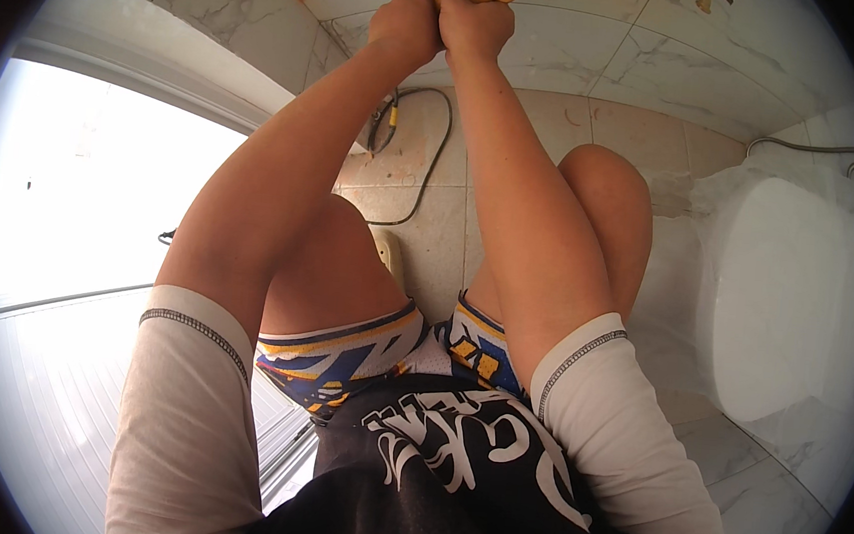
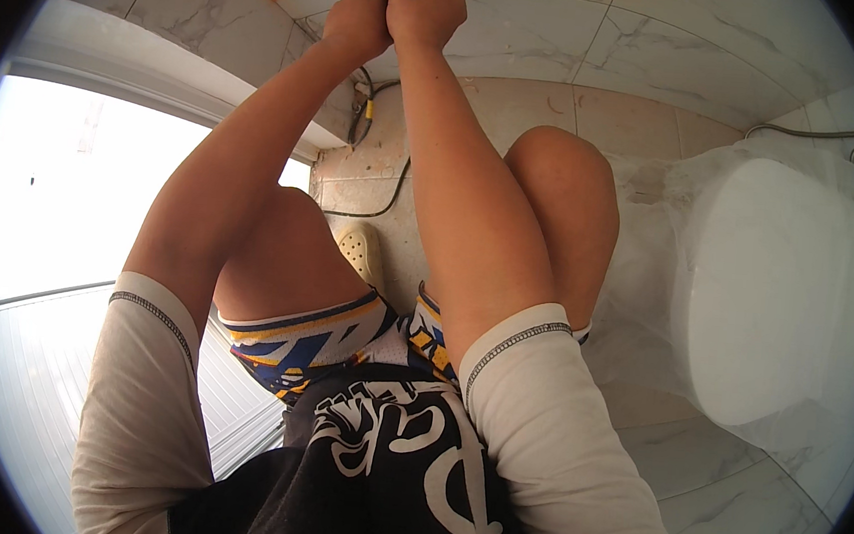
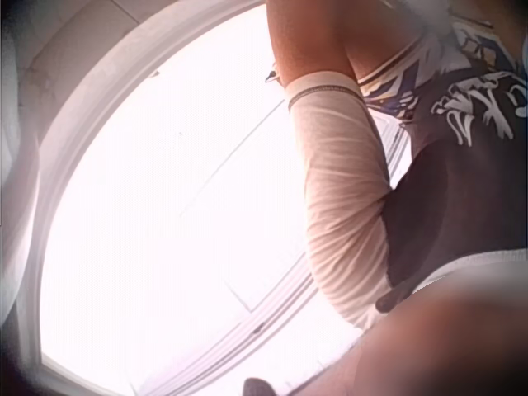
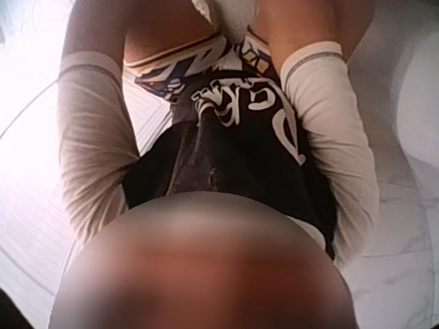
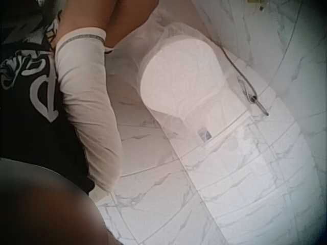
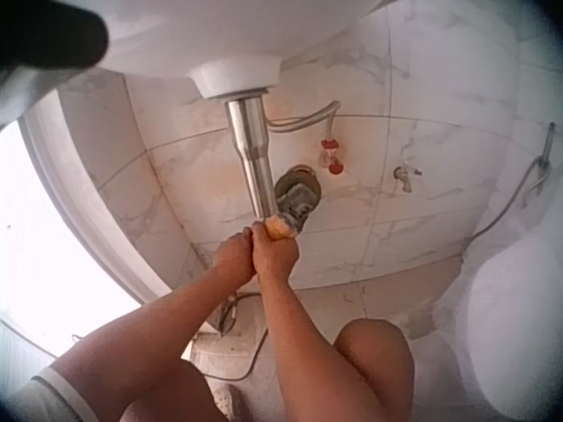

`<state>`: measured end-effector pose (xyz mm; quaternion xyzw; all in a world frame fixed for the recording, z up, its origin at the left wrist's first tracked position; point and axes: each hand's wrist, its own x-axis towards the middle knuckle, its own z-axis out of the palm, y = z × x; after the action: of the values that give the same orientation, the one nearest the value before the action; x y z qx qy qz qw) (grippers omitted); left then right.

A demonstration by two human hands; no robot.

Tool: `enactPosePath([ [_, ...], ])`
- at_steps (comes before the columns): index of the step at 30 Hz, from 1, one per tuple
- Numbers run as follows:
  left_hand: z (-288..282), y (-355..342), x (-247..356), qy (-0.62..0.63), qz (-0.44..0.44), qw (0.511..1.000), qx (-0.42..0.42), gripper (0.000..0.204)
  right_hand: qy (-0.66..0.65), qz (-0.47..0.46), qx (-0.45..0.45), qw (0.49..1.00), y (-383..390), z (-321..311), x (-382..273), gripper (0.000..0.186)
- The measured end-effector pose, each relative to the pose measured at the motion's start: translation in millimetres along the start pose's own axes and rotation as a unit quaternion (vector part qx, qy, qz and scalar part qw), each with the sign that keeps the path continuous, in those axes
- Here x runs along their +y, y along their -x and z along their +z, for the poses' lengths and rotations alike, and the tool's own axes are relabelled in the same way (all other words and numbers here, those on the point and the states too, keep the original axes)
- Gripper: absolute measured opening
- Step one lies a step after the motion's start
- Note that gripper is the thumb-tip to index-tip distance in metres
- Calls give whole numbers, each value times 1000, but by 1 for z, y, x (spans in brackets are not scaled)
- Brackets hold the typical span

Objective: The person sits on the bathroom floor and uses an angle grinder to grind the wall tiles near the sink plumbing. They hold the tool with both hands and move it along the grout lines and tile surface around the pipes.

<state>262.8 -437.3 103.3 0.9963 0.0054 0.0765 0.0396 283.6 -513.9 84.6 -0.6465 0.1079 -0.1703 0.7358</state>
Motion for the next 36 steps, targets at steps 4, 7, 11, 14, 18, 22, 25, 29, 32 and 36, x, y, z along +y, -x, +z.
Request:
enactPosePath([
  [4,-1,1,-4,-1,-8,1000,-2,40,24,-7,-7,1000,2,3,-1,44],
  [7,0,5,-2,13,9,1000,-12,40,-78,35,-17,996,8,-3,3,49],
  [11,3,13,8,23,13,999,-25,39,-69,35,12,997,13,-15,7,47],
  [14,7,16,16,38,26,999,-27,39,-81,42,10,996,12,-23,9,48],
  [18,9,11,18,39,40,998,-16,38,-66,-4,29,997,8,-25,12,47],
  [22,9,6,16,51,43,997,-29,37,-49,-3,60,997,6,-21,13,41],
  [25,9,4,18,50,50,997,-34,36,-74,5,71,995,4,-21,11,42],
  [29,10,1,22,36,51,997,-37,36,-72,28,72,994,2,-24,8,45],
  [32,11,-2,23,37,51,997,-34,36,-78,44,55,994,0,-28,7,45],
  [36,13,-5,22,38,43,998,-39,37,4,-12,58,998,-8,-25,8,42],
])
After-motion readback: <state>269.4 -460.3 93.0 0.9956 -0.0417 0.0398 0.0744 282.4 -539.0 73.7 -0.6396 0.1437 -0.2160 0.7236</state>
